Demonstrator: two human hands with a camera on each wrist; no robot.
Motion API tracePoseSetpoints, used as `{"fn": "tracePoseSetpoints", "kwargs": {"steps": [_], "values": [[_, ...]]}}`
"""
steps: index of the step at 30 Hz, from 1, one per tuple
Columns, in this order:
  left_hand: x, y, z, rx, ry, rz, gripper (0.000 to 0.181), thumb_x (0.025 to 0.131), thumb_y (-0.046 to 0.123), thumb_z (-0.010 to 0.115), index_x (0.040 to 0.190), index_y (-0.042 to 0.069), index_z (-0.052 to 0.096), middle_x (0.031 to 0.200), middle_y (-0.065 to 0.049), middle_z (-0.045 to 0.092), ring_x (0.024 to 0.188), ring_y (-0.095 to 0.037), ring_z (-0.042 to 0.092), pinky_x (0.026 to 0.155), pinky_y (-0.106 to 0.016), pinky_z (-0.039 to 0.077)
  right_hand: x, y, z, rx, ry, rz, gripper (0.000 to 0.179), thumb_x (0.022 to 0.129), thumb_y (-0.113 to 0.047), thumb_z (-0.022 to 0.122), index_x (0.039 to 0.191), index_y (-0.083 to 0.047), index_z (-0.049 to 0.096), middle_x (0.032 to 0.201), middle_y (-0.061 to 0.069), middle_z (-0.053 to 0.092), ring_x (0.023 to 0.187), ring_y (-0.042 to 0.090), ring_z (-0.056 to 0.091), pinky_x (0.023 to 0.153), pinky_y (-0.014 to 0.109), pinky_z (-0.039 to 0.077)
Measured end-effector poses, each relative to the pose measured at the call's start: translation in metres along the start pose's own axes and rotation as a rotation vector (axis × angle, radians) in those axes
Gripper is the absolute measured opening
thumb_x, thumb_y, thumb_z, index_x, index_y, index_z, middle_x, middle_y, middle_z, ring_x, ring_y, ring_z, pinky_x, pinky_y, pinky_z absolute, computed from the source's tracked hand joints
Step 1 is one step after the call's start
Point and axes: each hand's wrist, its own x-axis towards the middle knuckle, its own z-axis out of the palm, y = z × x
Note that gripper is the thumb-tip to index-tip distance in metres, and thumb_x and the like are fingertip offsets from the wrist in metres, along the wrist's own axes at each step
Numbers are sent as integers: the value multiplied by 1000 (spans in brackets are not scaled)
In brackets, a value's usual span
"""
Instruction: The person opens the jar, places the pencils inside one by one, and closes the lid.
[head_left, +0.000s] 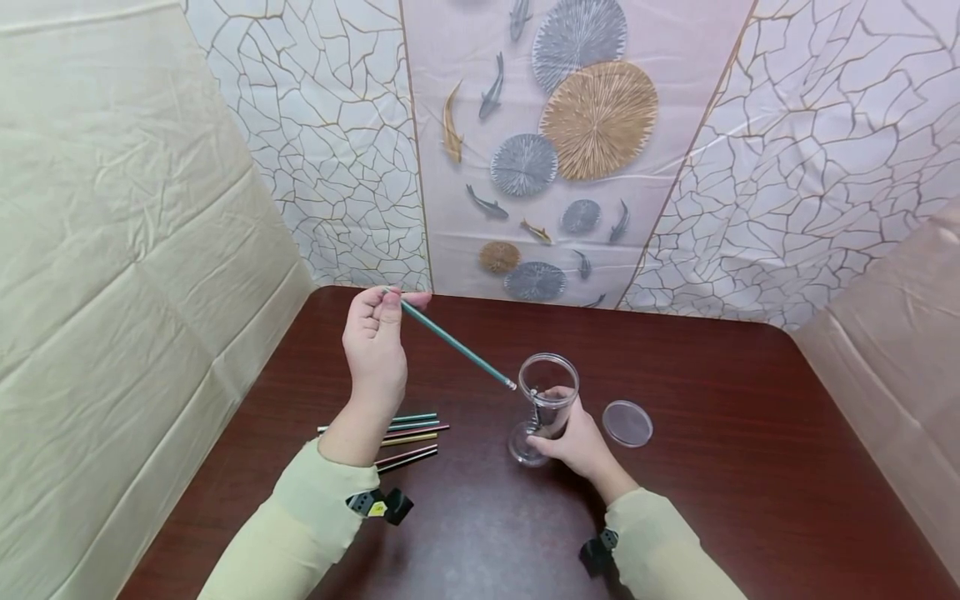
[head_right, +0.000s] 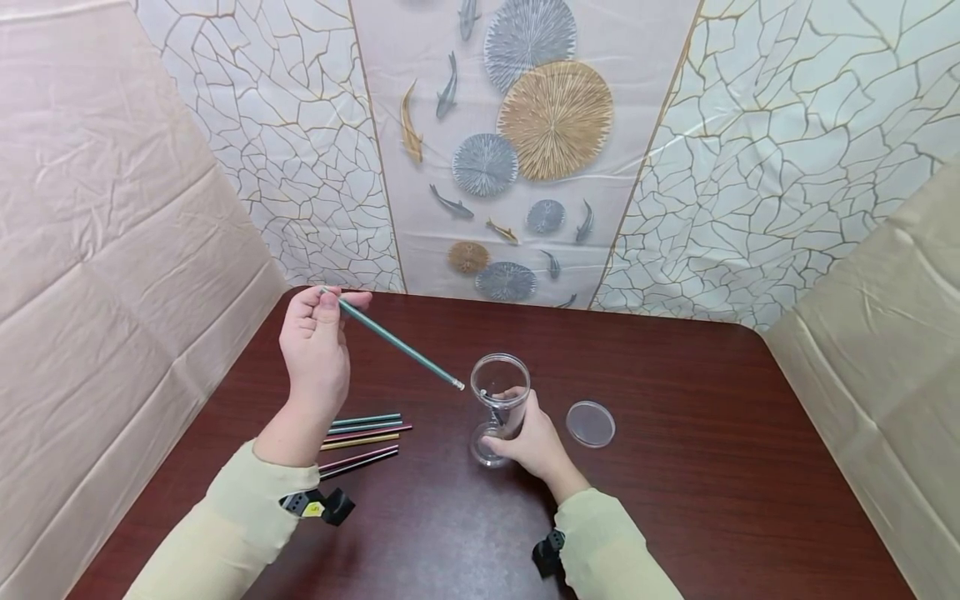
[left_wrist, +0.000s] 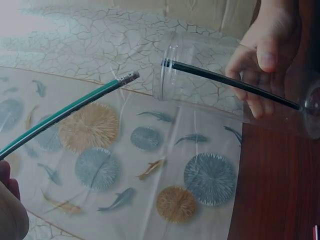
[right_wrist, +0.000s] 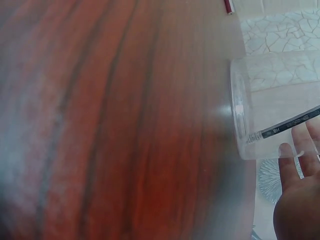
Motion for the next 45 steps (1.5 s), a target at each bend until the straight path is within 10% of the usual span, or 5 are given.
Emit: {"fn": "tracePoseSetpoints", "kwargs": {"steps": [21, 37, 45], "values": [[-13, -13, 13, -19, -80, -14, 7, 97, 9, 50, 100, 3, 49, 89, 0, 71, 92, -16, 66, 100, -37, 36, 0, 1, -1, 3, -1, 21, 75, 61, -18, 85, 121, -10, 41, 114, 5, 61, 101, 17, 56, 89, 39, 42], [-33, -30, 20, 114, -241, -1, 18, 97, 4, 47, 103, -12, 42, 98, -34, 62, 98, -12, 64, 94, -29, 42, -1, 5, 3, -8, 15, -1, 77, 60, -16, 85, 121, -8, 39, 113, 3, 60, 100, 17, 56, 88, 36, 42], [-43, -40, 21, 156, -348, -23, 14, 96, 3, 48, 104, -9, 45, 95, -28, 65, 95, -11, 64, 84, -24, 46, -1, 5, 3, -22, 1, 36, 80, 62, -19, 85, 123, -8, 35, 71, -6, 63, 88, 20, 60, 83, 37, 44]]}}
